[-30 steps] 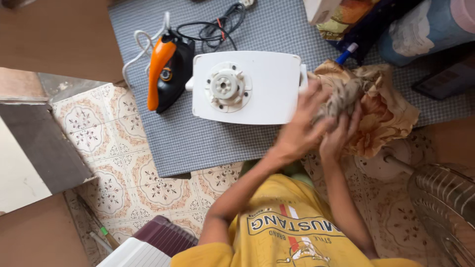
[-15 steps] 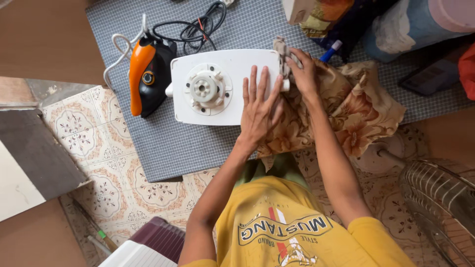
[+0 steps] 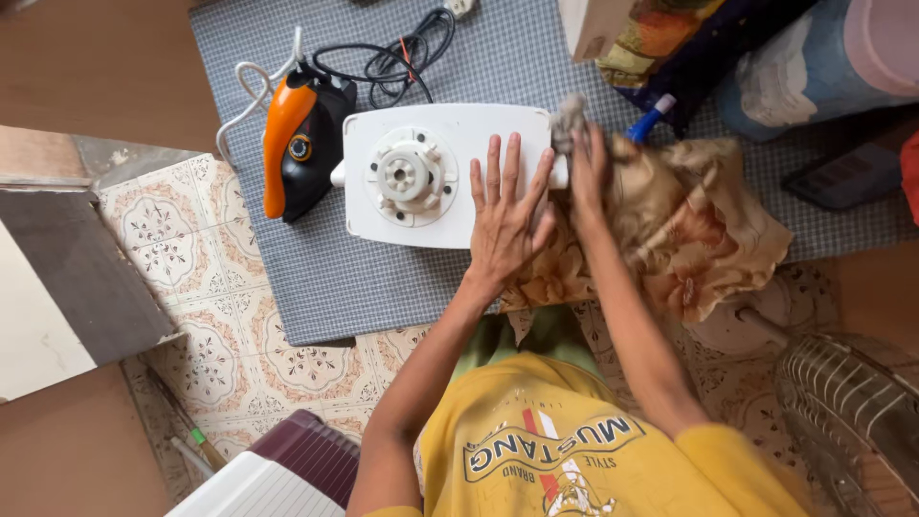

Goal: The person wipes the exterior surfaces of a white blender base and an orange and black clothes iron with a cloth, then cleans the metal grill and central base of a standing floor fan.

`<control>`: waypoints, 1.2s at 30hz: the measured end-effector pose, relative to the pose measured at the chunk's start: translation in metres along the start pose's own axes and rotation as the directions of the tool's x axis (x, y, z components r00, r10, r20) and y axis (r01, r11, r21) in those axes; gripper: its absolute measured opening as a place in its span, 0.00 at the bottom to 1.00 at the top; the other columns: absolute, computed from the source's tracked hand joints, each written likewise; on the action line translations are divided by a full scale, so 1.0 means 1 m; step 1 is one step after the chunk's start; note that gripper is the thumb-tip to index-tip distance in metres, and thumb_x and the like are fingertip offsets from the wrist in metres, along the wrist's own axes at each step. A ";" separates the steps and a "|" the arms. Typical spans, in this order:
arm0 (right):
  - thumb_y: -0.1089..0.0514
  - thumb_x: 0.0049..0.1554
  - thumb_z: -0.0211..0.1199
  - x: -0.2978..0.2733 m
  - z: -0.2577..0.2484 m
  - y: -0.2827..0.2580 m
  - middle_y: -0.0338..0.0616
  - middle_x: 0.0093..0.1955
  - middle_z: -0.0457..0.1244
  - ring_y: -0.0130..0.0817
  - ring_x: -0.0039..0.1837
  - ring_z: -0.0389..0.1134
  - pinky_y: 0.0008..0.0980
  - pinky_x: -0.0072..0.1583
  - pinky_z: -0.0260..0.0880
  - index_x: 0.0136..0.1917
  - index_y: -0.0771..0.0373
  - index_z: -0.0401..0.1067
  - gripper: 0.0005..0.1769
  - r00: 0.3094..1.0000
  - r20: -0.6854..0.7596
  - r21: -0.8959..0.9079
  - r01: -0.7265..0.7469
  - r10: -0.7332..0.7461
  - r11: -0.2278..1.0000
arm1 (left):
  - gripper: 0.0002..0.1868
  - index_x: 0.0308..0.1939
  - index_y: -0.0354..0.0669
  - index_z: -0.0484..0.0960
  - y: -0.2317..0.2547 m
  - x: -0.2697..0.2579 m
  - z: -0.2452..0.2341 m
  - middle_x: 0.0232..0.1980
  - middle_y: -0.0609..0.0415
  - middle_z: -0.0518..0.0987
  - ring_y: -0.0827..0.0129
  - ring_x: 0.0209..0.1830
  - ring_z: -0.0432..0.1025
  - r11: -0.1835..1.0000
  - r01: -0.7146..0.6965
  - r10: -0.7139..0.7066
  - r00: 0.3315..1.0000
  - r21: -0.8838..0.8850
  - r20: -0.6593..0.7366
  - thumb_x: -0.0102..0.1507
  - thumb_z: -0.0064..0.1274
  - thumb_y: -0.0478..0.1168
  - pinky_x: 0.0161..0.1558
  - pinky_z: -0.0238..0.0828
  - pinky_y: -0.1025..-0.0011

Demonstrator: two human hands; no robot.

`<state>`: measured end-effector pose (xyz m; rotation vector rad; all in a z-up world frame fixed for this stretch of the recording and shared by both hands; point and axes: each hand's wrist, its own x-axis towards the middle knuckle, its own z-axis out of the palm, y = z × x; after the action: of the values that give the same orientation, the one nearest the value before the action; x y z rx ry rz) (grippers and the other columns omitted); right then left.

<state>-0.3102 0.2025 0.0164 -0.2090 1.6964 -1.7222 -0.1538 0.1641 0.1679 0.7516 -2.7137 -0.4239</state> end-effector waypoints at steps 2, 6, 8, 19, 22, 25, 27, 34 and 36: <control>0.45 0.70 0.47 -0.056 -0.007 0.006 0.49 0.86 0.41 0.42 0.85 0.42 0.42 0.79 0.44 0.84 0.59 0.43 0.35 0.998 -0.055 0.089 0.013 -0.008 0.996 | 0.38 0.81 0.57 0.57 0.000 0.002 -0.003 0.85 0.40 0.44 0.44 0.87 0.36 1.000 0.010 -0.010 1.000 0.012 0.012 0.66 0.46 0.51 0.83 0.27 0.40; 0.46 0.66 0.51 -0.123 0.005 0.002 0.54 0.85 0.41 0.49 0.84 0.43 0.46 0.79 0.45 0.84 0.62 0.39 0.41 0.991 -0.121 0.091 0.064 -0.052 0.994 | 0.35 0.80 0.61 0.60 0.002 0.001 -0.004 0.85 0.41 0.43 0.45 0.86 0.36 1.000 -0.014 0.014 1.000 0.014 0.019 0.67 0.45 0.51 0.82 0.26 0.40; 0.44 0.65 0.52 -0.090 0.013 -0.011 0.54 0.81 0.48 0.49 0.80 0.52 0.45 0.75 0.55 0.81 0.62 0.42 0.40 0.992 -0.124 0.004 -0.005 0.005 1.000 | 0.35 0.80 0.62 0.60 0.002 0.003 -0.004 0.85 0.41 0.44 0.45 0.87 0.36 1.000 -0.013 0.012 0.999 0.026 0.047 0.67 0.45 0.50 0.82 0.26 0.40; 0.43 0.70 0.44 -0.117 0.006 0.002 0.54 0.83 0.45 0.47 0.82 0.50 0.47 0.78 0.57 0.83 0.60 0.42 0.36 0.976 -0.014 -0.004 0.218 -0.218 0.976 | 0.36 0.80 0.63 0.58 0.000 0.000 -0.003 0.85 0.41 0.43 0.44 0.87 0.36 0.999 -0.038 0.039 0.999 -0.032 0.037 0.66 0.45 0.52 0.82 0.23 0.38; 0.41 0.70 0.43 -0.120 0.011 -0.003 0.56 0.85 0.41 0.48 0.84 0.44 0.48 0.79 0.51 0.84 0.59 0.39 0.38 0.982 -0.007 -0.043 0.189 -0.190 0.981 | 0.36 0.80 0.63 0.58 -0.002 0.000 -0.002 0.86 0.41 0.43 0.44 0.87 0.36 0.999 -0.031 0.032 0.997 -0.015 0.063 0.67 0.45 0.52 0.83 0.23 0.39; 0.41 0.69 0.47 -0.082 0.010 -0.009 0.61 0.83 0.46 0.52 0.82 0.48 0.49 0.78 0.55 0.83 0.60 0.43 0.38 0.973 0.001 -0.415 0.212 -0.232 0.885 | 0.36 0.80 0.62 0.58 -0.002 0.002 -0.005 0.85 0.40 0.43 0.44 0.87 0.36 0.999 -0.033 0.033 0.995 0.000 0.089 0.67 0.45 0.52 0.82 0.22 0.39; 0.41 0.69 0.48 -0.089 0.007 -0.001 0.59 0.80 0.51 0.50 0.81 0.53 0.48 0.78 0.59 0.82 0.60 0.47 0.37 0.979 0.005 -0.408 0.186 -0.202 0.894 | 0.36 0.80 0.60 0.58 -0.004 0.001 -0.006 0.85 0.41 0.43 0.43 0.87 0.35 0.999 -0.039 0.041 0.995 -0.018 0.095 0.67 0.45 0.53 0.81 0.22 0.38; 0.41 0.66 0.46 -0.151 0.020 -0.013 0.54 0.83 0.45 0.47 0.80 0.52 0.47 0.73 0.63 0.84 0.60 0.38 0.42 0.986 -0.156 -0.228 0.025 -0.062 0.973 | 0.37 0.80 0.57 0.58 -0.004 0.000 -0.003 0.84 0.39 0.43 0.42 0.86 0.35 0.997 -0.054 0.059 0.995 -0.060 0.081 0.66 0.46 0.52 0.81 0.21 0.37; 0.41 0.70 0.46 -0.138 0.017 -0.010 0.54 0.84 0.46 0.47 0.84 0.50 0.50 0.79 0.58 0.86 0.62 0.41 0.41 0.986 -0.123 -0.081 0.102 -0.112 0.991 | 0.37 0.80 0.55 0.57 -0.007 -0.001 -0.001 0.85 0.39 0.42 0.42 0.87 0.35 0.996 -0.063 0.067 0.996 -0.065 0.067 0.68 0.46 0.52 0.82 0.21 0.37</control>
<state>-0.2019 0.2669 0.0759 -0.2330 1.8743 -1.7848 -0.1495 0.1585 0.1660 0.6415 -2.7656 -0.5266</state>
